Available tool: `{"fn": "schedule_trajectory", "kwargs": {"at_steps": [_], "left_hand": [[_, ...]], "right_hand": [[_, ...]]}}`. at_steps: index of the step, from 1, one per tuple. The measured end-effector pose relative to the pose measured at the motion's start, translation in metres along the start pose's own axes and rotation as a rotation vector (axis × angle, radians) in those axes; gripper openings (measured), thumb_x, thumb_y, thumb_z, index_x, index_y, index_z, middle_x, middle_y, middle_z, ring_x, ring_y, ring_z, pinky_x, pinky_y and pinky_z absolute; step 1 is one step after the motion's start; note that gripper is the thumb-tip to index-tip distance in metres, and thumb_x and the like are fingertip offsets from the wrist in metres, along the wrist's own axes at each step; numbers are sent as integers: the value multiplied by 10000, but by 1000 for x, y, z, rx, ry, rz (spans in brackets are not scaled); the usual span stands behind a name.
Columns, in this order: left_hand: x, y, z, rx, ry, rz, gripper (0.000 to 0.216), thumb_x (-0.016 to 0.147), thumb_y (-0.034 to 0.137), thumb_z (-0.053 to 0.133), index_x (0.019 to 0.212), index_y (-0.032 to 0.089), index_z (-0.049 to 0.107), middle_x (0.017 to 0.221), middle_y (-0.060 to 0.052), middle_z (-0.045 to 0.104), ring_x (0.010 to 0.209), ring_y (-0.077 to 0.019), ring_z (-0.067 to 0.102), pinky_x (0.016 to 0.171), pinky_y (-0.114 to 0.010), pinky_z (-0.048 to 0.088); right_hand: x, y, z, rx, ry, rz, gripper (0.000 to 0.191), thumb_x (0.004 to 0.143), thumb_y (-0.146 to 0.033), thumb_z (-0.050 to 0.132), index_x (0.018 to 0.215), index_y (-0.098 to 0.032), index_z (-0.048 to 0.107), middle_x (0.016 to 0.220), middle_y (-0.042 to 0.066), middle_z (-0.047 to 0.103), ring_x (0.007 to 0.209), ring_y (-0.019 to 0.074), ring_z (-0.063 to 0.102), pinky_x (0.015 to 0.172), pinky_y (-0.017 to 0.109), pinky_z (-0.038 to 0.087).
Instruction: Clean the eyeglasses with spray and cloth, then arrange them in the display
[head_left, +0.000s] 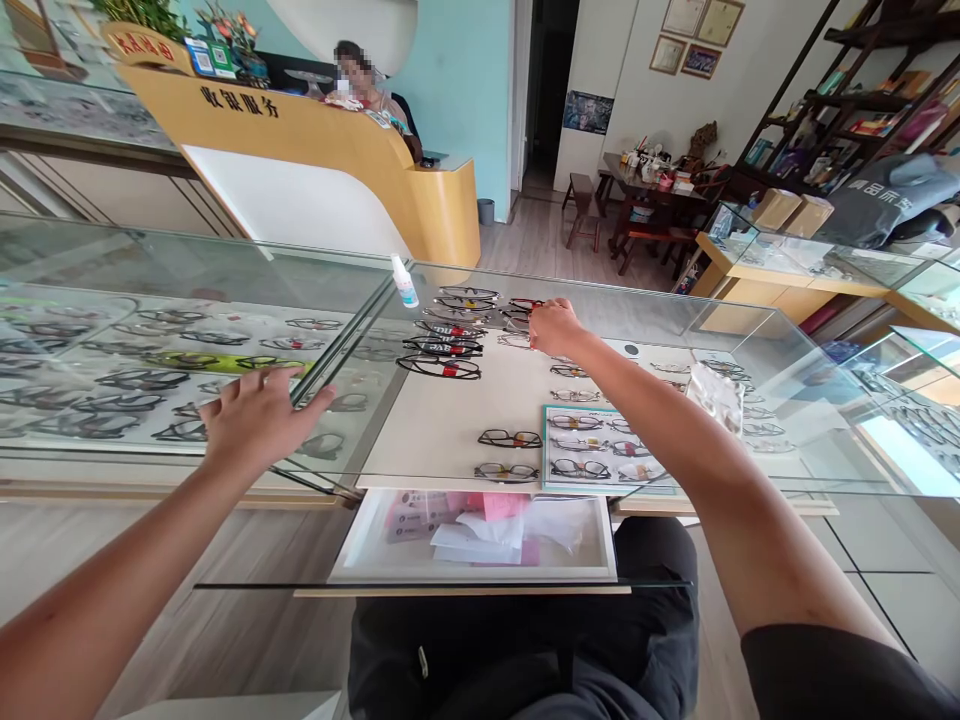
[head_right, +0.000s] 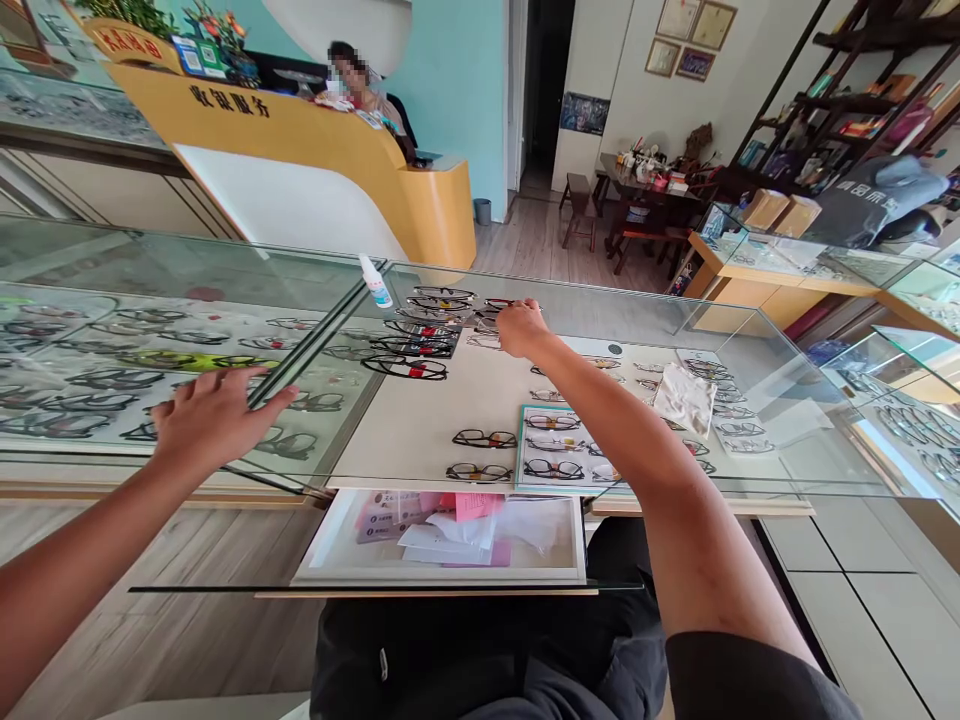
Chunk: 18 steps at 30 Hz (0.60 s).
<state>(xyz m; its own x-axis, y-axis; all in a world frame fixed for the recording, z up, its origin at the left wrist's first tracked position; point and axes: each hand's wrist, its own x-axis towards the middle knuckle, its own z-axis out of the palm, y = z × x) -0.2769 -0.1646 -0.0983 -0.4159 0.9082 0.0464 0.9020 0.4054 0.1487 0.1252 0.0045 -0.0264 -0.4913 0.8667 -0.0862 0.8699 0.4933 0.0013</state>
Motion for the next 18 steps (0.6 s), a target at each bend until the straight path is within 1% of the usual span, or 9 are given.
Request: {"fn": "schedule_trajectory", "kwargs": {"at_steps": [2, 4, 6, 7, 8, 10, 13, 15, 18], "left_hand": [[0, 0, 0, 4, -4, -1, 1001, 985, 852, 262, 1671, 163, 496, 1702, -308, 466, 1596, -555, 412, 1285, -734, 341], [1, -1, 1, 5, -5, -1, 993, 990, 847, 260, 1671, 165, 497, 1702, -305, 467, 1596, -554, 411, 1281, -737, 345], [2, -3, 3, 1, -7, 8, 987, 998, 840, 263, 1675, 161, 497, 1709, -302, 462, 1599, -555, 405, 1280, -738, 345], [2, -4, 4, 0, -9, 15, 987, 1002, 837, 262, 1679, 158, 496, 1715, -301, 455, 1602, -556, 401, 1279, -740, 345], [3, -5, 5, 1, -9, 20, 986, 1006, 832, 261, 1686, 156, 491, 1721, -300, 449, 1603, -556, 398, 1278, -742, 344], [5, -8, 8, 10, -5, 22, 987, 1009, 824, 259, 1699, 156, 482, 1725, -300, 447, 1600, -554, 402, 1278, -744, 342], [7, -10, 12, 20, 10, 19, 983, 1009, 823, 272, 1709, 164, 474, 1721, -290, 461, 1590, -544, 419, 1282, -740, 341], [7, -11, 13, 16, 14, 21, 979, 1012, 823, 273, 1713, 168, 468, 1728, -279, 459, 1596, -533, 418, 1291, -731, 338], [6, -9, 13, 19, 8, 23, 975, 1022, 813, 253, 1719, 163, 459, 1742, -273, 444, 1604, -526, 411, 1301, -737, 326]], "right_hand": [[-21, -5, -9, 56, 16, -22, 203, 961, -130, 737, 1088, -141, 895, 1307, 189, 827, 1440, 366, 631, 1262, 491, 356], [-49, -12, -18, 132, 9, -76, 227, 1003, -150, 703, 1104, -194, 902, 1302, 113, 837, 1415, 311, 660, 1204, 414, 424], [-84, -22, -23, 218, -30, -152, 246, 1023, -167, 687, 1086, -252, 909, 1252, 31, 849, 1225, 215, 753, 1028, 300, 513], [-102, -28, -24, 284, -61, -205, 237, 1022, -180, 692, 1038, -272, 910, 1208, -1, 853, 1133, 178, 776, 945, 264, 529], [-121, -34, -23, 436, -119, -276, 210, 1004, -186, 716, 997, -264, 911, 1151, 3, 856, 1070, 178, 788, 889, 263, 533], [-155, -46, -15, 643, -250, -334, 151, 963, -209, 768, 951, -267, 907, 1074, 2, 858, 971, 189, 797, 792, 271, 533], [-193, -62, 4, 732, -361, -332, 126, 939, -206, 792, 923, -262, 904, 1042, 26, 859, 905, 193, 788, 704, 270, 507], [-207, -70, 19, 720, -385, -306, 89, 937, -232, 815, 918, -254, 899, 1022, 41, 856, 895, 198, 779, 691, 269, 496], [-215, -80, 42, 662, -372, -264, 72, 943, -246, 821, 949, -230, 892, 1008, 59, 847, 922, 215, 777, 724, 280, 504]]}}
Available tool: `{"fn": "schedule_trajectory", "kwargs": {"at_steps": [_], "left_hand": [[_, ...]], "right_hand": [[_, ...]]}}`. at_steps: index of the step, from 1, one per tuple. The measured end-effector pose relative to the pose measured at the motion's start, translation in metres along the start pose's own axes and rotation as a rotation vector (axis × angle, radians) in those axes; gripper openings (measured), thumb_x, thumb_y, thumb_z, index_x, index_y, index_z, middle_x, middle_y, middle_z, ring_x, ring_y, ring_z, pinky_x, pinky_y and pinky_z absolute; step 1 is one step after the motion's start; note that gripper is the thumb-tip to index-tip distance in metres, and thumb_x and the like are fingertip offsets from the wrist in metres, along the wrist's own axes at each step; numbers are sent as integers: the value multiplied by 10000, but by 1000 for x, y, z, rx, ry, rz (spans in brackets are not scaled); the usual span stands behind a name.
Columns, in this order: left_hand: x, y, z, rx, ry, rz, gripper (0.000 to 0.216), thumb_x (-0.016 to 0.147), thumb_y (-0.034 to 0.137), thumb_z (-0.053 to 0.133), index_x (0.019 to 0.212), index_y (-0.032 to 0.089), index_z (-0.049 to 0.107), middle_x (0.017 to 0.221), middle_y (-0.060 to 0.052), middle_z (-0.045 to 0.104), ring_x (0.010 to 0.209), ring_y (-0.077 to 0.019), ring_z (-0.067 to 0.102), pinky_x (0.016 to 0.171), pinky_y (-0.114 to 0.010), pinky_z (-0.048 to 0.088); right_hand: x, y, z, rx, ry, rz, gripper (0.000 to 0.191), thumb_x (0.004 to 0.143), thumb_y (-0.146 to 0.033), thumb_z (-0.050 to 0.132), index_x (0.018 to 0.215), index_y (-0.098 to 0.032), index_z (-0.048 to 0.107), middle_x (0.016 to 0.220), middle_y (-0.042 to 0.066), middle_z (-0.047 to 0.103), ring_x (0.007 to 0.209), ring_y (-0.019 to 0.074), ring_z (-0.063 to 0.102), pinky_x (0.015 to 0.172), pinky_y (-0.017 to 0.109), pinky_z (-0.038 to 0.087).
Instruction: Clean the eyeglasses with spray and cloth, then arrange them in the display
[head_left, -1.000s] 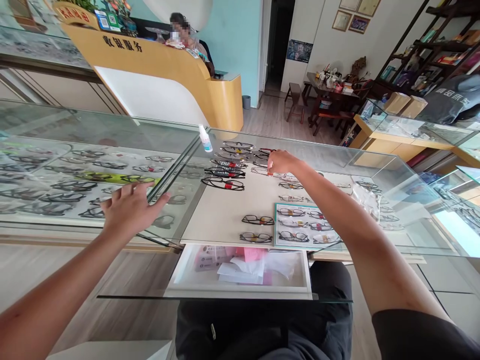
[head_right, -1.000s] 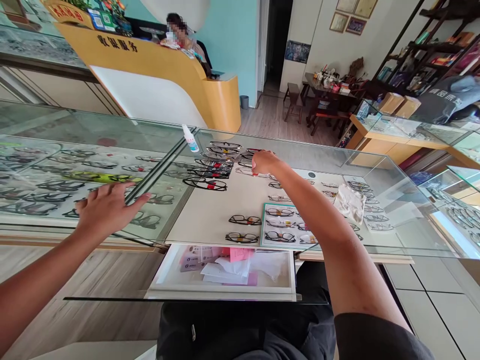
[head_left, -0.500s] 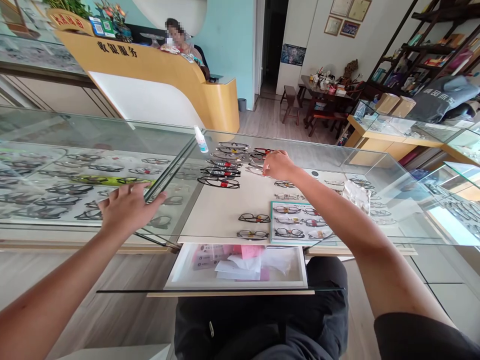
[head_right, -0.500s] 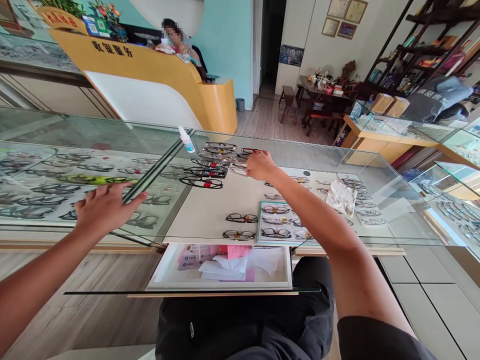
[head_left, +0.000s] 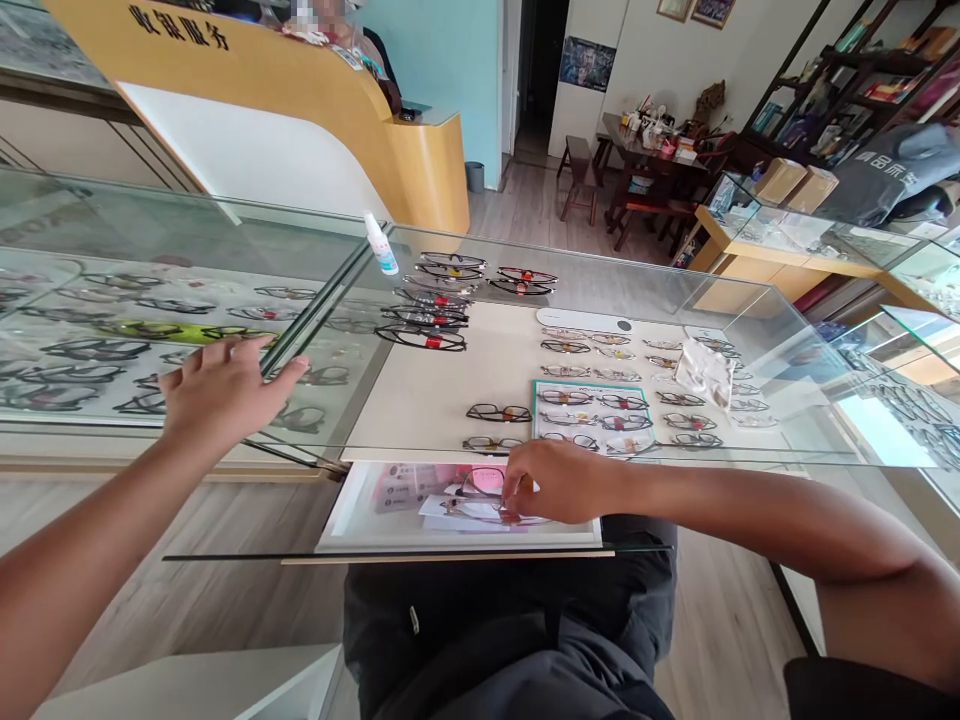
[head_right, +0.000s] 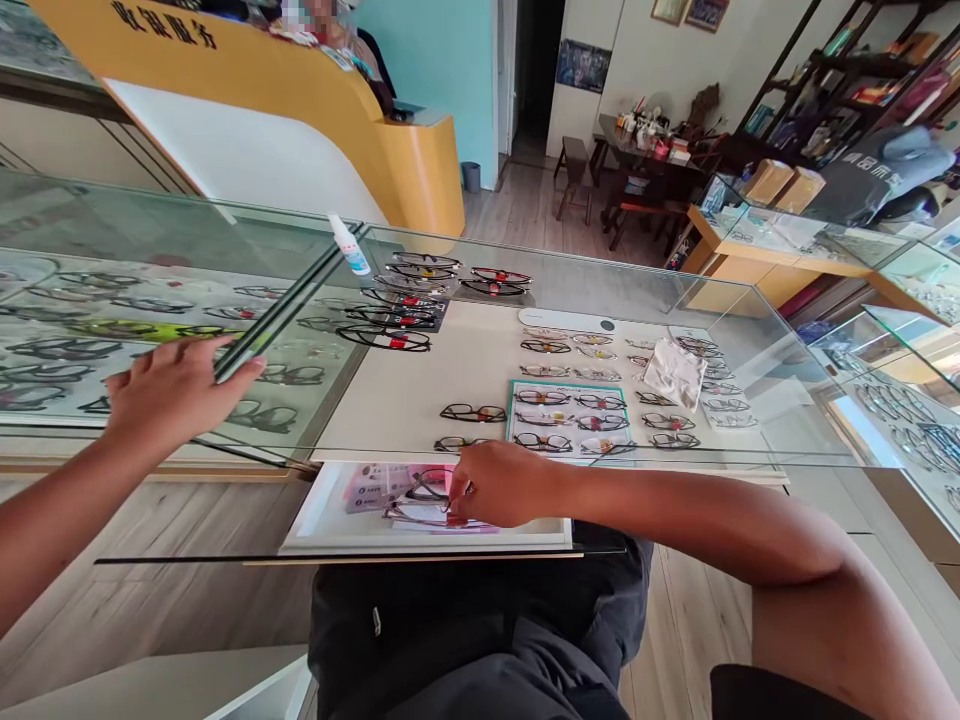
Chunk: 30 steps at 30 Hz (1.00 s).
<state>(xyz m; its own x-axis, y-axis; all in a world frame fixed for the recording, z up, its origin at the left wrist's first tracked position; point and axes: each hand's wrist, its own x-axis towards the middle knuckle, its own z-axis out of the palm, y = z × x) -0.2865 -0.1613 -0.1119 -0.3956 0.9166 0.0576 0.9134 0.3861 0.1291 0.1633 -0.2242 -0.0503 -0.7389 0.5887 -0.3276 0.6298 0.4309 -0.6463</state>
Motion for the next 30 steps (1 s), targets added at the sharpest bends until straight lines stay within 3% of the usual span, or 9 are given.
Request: {"fn": "schedule_trajectory", "kwargs": {"at_steps": [4, 9, 12, 15, 18, 24, 30], "left_hand": [[-1, 1, -1, -5, -2, 6, 941, 1037, 780, 288, 1717, 154, 466, 1748, -280, 444, 1599, -525, 409, 1285, -745, 338], [-1, 2, -1, 3, -1, 8, 961, 1038, 794, 244, 1719, 152, 463, 1751, -280, 436, 1612, -526, 407, 1291, -743, 338], [-2, 1, -1, -2, 9, 7, 955, 1043, 792, 248, 1717, 152, 465, 1751, -277, 437, 1620, -521, 405, 1298, -737, 336], [-3, 1, -1, -6, 15, 8, 923, 1053, 771, 284, 1712, 153, 472, 1749, -273, 445, 1618, -516, 409, 1297, -734, 339], [-3, 1, -1, -7, 21, 9, 910, 1057, 760, 301, 1708, 150, 480, 1735, -283, 458, 1598, -523, 423, 1281, -744, 347], [-5, 1, -2, -1, 24, 14, 917, 1049, 766, 288, 1707, 157, 480, 1736, -270, 464, 1595, -511, 420, 1273, -737, 355], [-7, 4, -4, -16, 36, 7, 916, 1041, 758, 289, 1688, 147, 506, 1726, -268, 481, 1595, -514, 427, 1277, -747, 354]], "right_hand": [[10, 13, 34, -70, 43, -30, 122, 990, -239, 772, 963, -233, 892, 1065, 64, 835, 988, 222, 779, 817, 300, 549], [33, 39, 75, -202, 130, -68, 161, 1023, -200, 731, 959, -240, 873, 1038, 40, 834, 953, 197, 781, 825, 290, 593], [59, 55, 88, -313, 223, -73, 201, 1060, -170, 669, 953, -201, 836, 1058, 86, 821, 1075, 255, 761, 1003, 392, 617], [93, 69, 93, -446, 328, -143, 258, 1109, -145, 570, 1024, -181, 811, 1261, 142, 797, 1370, 313, 665, 1279, 549, 497], [128, 84, 95, -553, 394, -233, 313, 1125, -97, 493, 1154, -150, 800, 1374, 166, 781, 1554, 318, 555, 1400, 623, 369], [181, 100, 116, -682, 493, -338, 309, 1110, -56, 498, 1144, -112, 800, 1310, 187, 817, 1507, 330, 629, 1363, 673, 445], [222, 108, 122, -714, 562, -402, 293, 1141, -120, 501, 1162, -107, 794, 1330, 175, 819, 1489, 314, 655, 1353, 616, 482]]}}
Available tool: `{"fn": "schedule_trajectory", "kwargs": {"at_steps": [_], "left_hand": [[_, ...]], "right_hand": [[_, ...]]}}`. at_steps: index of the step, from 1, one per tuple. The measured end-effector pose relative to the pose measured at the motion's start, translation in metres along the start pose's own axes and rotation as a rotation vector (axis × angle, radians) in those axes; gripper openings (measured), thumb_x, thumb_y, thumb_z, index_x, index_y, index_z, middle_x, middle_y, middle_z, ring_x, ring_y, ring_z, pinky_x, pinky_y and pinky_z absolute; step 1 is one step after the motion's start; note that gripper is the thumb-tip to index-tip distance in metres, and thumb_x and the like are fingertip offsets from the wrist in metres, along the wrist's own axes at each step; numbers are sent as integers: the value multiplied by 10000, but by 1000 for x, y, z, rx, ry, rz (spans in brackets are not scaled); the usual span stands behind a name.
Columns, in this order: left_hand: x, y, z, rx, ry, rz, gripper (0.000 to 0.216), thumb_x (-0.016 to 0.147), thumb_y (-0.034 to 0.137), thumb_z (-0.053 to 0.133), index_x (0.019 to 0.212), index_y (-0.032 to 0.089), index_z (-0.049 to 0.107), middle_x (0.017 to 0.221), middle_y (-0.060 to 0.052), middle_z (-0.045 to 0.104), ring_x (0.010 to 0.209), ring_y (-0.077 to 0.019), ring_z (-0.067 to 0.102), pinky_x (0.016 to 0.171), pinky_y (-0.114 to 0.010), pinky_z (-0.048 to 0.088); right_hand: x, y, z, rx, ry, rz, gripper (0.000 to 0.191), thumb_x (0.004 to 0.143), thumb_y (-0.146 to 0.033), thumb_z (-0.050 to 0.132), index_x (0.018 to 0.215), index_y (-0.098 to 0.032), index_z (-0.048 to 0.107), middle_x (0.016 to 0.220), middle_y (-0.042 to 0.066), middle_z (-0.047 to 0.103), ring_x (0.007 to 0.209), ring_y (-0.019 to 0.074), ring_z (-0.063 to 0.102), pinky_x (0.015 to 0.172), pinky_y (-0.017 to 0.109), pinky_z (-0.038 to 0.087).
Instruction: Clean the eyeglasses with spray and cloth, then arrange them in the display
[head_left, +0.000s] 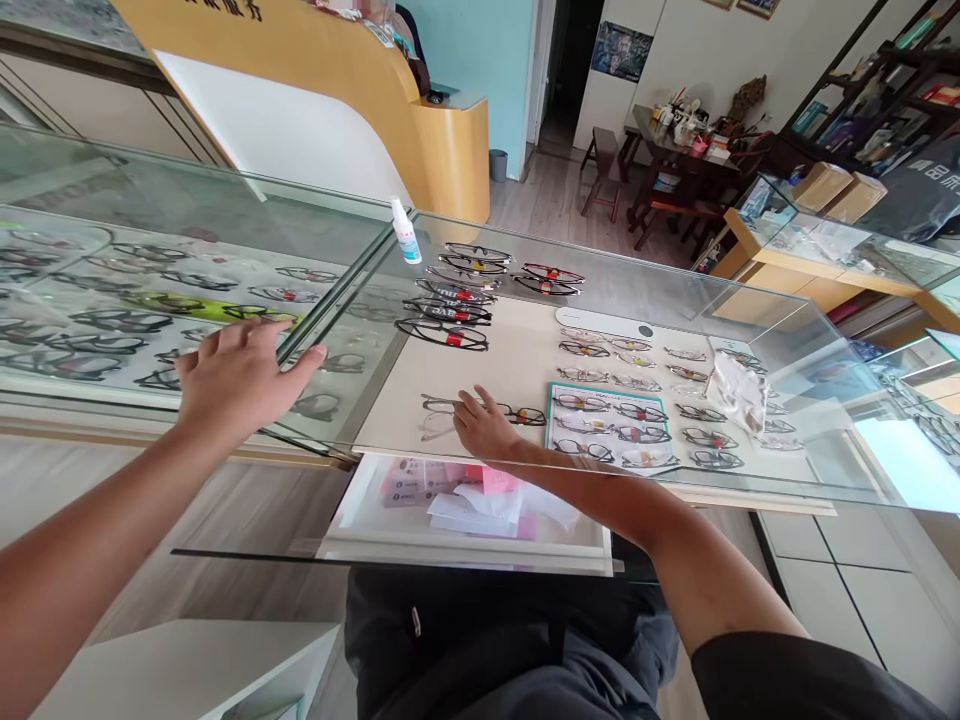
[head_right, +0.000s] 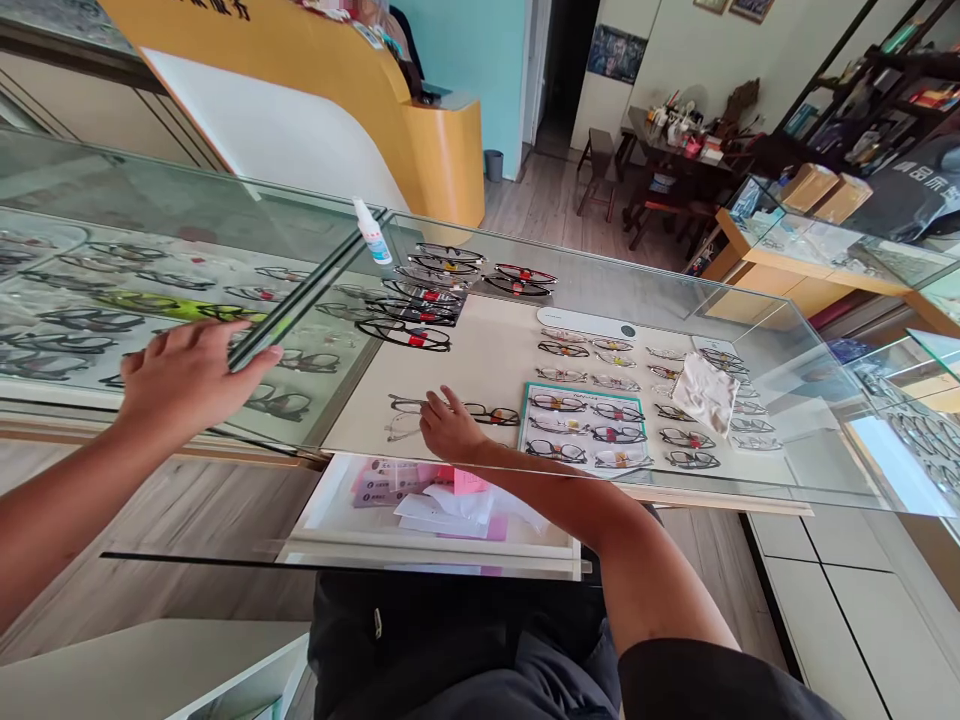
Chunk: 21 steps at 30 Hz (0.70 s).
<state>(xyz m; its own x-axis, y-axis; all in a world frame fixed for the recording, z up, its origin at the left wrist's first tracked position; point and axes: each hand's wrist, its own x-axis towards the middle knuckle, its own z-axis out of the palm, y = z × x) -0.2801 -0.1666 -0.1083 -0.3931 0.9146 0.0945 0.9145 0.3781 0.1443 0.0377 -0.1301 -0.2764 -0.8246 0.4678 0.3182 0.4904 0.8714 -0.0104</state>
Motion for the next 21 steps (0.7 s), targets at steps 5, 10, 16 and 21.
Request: {"fn": "schedule_trajectory", "kwargs": {"at_steps": [5, 10, 16, 21], "left_hand": [[0, 3, -3, 10, -1, -25, 900, 1028, 748, 312, 1673, 156, 522, 1704, -275, 491, 1584, -526, 439, 1267, -753, 362], [-1, 5, -5, 22, 9, -32, 925, 1010, 768, 285, 1649, 152, 543, 1665, -293, 513, 1559, -544, 463, 1247, -768, 379], [-1, 4, -2, 24, 29, -28, 940, 995, 778, 268, 1629, 149, 563, 1655, -290, 525, 1548, -547, 473, 1236, -777, 391], [0, 2, -1, 23, 20, -30, 944, 992, 785, 268, 1629, 153, 558, 1650, -294, 525, 1541, -550, 469, 1223, -782, 398]], "right_hand": [[11, 34, 8, -18, 67, 111, 299, 1128, -105, 506, 1300, -116, 751, 1395, 194, 776, 1562, 330, 577, 1394, 655, 397], [24, 54, 12, -30, 95, 270, 301, 1124, -118, 509, 1325, -149, 730, 1393, 185, 751, 1559, 341, 549, 1419, 672, 312], [41, 60, 7, -18, 61, 360, 311, 1150, -155, 469, 1267, -172, 757, 1362, 157, 758, 1524, 310, 548, 1424, 630, 284], [13, 107, -20, -17, -24, 375, 308, 1136, -171, 497, 1180, -190, 801, 1329, 150, 769, 1515, 309, 523, 1423, 627, 232]]}}
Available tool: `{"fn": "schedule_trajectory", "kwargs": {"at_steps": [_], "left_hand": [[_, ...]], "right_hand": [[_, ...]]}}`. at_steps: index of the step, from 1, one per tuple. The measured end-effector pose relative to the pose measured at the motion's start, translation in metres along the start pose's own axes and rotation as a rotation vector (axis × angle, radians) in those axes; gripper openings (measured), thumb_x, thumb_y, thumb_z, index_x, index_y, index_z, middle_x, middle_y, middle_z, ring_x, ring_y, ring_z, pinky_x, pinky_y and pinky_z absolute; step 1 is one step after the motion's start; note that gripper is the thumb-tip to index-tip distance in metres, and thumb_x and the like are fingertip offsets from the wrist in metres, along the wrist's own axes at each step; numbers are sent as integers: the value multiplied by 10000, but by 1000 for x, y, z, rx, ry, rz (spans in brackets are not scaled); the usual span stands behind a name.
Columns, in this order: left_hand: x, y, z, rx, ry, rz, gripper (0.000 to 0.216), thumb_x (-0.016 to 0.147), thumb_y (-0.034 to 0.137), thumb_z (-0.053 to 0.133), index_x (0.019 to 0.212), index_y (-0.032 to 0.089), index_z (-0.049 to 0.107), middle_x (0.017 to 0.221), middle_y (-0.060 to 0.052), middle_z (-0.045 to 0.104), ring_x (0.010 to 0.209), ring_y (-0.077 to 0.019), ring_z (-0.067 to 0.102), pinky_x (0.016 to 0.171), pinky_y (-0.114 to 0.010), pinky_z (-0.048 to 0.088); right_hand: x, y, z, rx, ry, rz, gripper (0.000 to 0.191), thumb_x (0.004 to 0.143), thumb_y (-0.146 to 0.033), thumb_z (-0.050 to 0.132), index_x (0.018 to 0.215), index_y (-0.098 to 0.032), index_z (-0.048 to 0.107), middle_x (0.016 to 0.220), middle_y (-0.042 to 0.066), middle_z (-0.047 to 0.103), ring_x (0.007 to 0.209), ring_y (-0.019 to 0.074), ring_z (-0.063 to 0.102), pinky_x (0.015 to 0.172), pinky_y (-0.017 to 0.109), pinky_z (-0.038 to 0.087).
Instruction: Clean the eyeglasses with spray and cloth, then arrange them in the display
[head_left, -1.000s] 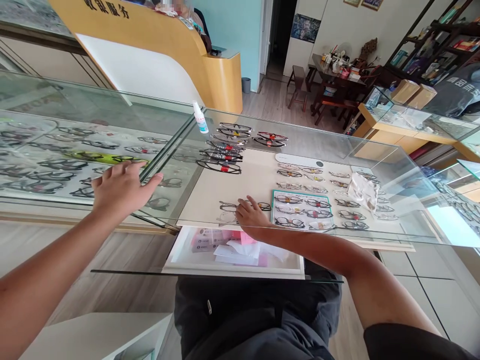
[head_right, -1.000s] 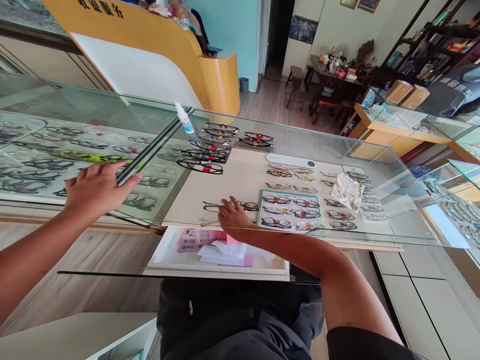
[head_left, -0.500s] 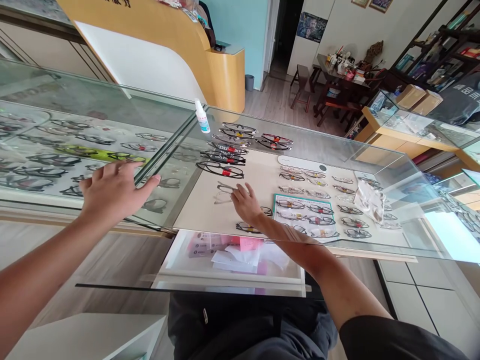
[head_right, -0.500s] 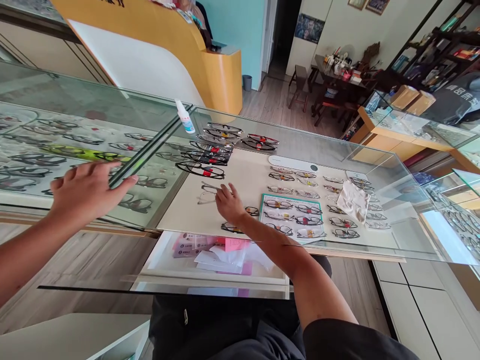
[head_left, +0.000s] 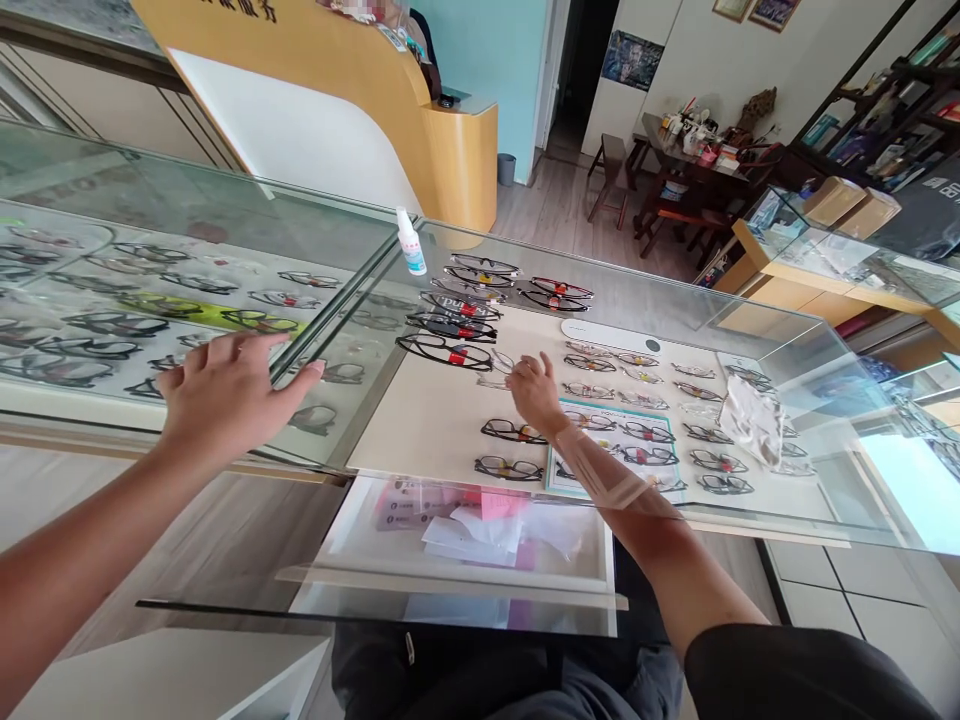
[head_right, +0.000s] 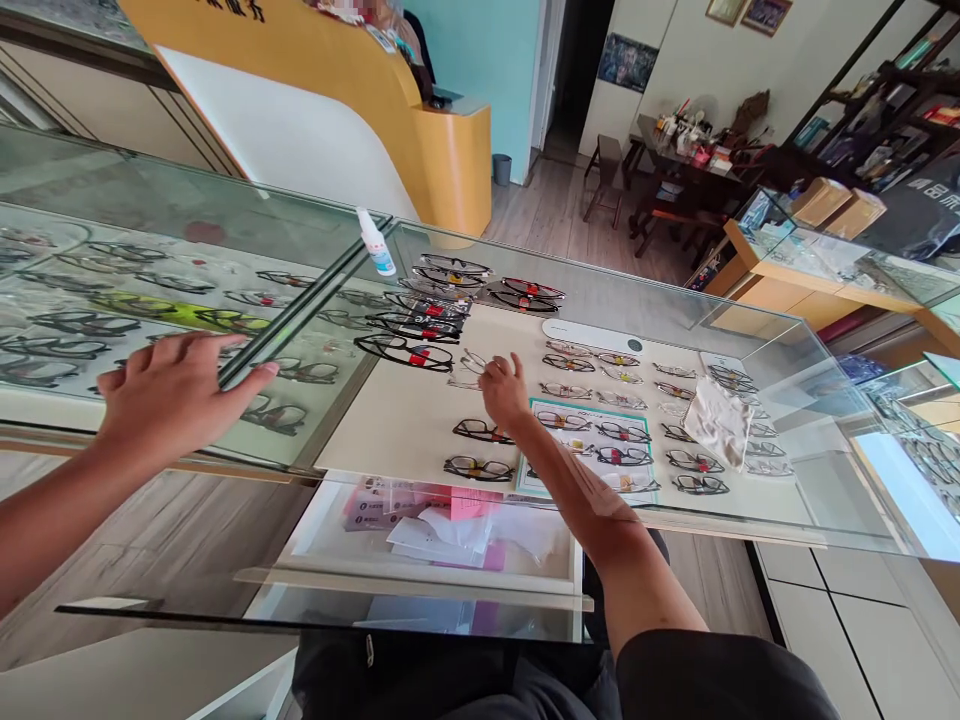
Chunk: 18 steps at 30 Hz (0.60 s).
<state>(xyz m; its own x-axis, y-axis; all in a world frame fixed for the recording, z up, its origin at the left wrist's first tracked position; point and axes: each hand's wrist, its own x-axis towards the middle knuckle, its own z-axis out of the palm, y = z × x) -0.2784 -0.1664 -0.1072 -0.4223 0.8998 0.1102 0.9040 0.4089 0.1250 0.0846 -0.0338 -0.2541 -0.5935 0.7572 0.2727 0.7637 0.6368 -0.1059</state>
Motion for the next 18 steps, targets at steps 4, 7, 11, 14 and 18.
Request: {"fn": "schedule_trajectory", "kwargs": {"at_steps": [4, 7, 11, 14, 18], "left_hand": [[-1, 1, 1, -3, 14, 5, 935, 990, 781, 268, 1611, 151, 572, 1651, -285, 531, 1542, -546, 474, 1226, -779, 401], [-1, 1, 2, 3, 20, 2, 932, 992, 782, 270, 1607, 153, 576, 1645, -281, 537, 1538, -552, 483, 1226, -778, 404], [-1, 1, 2, 1, 16, -6, 917, 1000, 772, 287, 1623, 159, 563, 1662, -279, 519, 1562, -546, 467, 1247, -765, 391], [-2, 2, 0, 3, 16, -9, 886, 1010, 751, 304, 1622, 164, 562, 1664, -276, 520, 1565, -537, 465, 1252, -761, 385], [-3, 4, -3, -9, -12, -13, 896, 1019, 766, 308, 1630, 158, 550, 1688, -287, 497, 1583, -537, 437, 1264, -759, 367]], "right_hand": [[-16, 30, -11, -31, -103, 25, 343, 1108, -158, 504, 1060, -177, 843, 1222, 164, 792, 1380, 323, 585, 1411, 644, 202], [-24, 32, -9, -52, -172, 28, 358, 1080, -153, 514, 1007, -170, 864, 1173, 176, 796, 1306, 330, 604, 1411, 636, 175], [-26, 27, 0, -72, -213, 45, 366, 1045, -139, 518, 1011, -152, 883, 1160, 199, 793, 1257, 338, 608, 1419, 628, 110], [-25, 25, 8, -74, -219, 59, 347, 1011, -122, 552, 1004, -164, 897, 1154, 202, 801, 1242, 347, 608, 1421, 639, 62], [-24, 24, 19, -61, -210, 75, 312, 972, -111, 621, 967, -213, 916, 1110, 197, 816, 1230, 375, 607, 1418, 676, 45]]}}
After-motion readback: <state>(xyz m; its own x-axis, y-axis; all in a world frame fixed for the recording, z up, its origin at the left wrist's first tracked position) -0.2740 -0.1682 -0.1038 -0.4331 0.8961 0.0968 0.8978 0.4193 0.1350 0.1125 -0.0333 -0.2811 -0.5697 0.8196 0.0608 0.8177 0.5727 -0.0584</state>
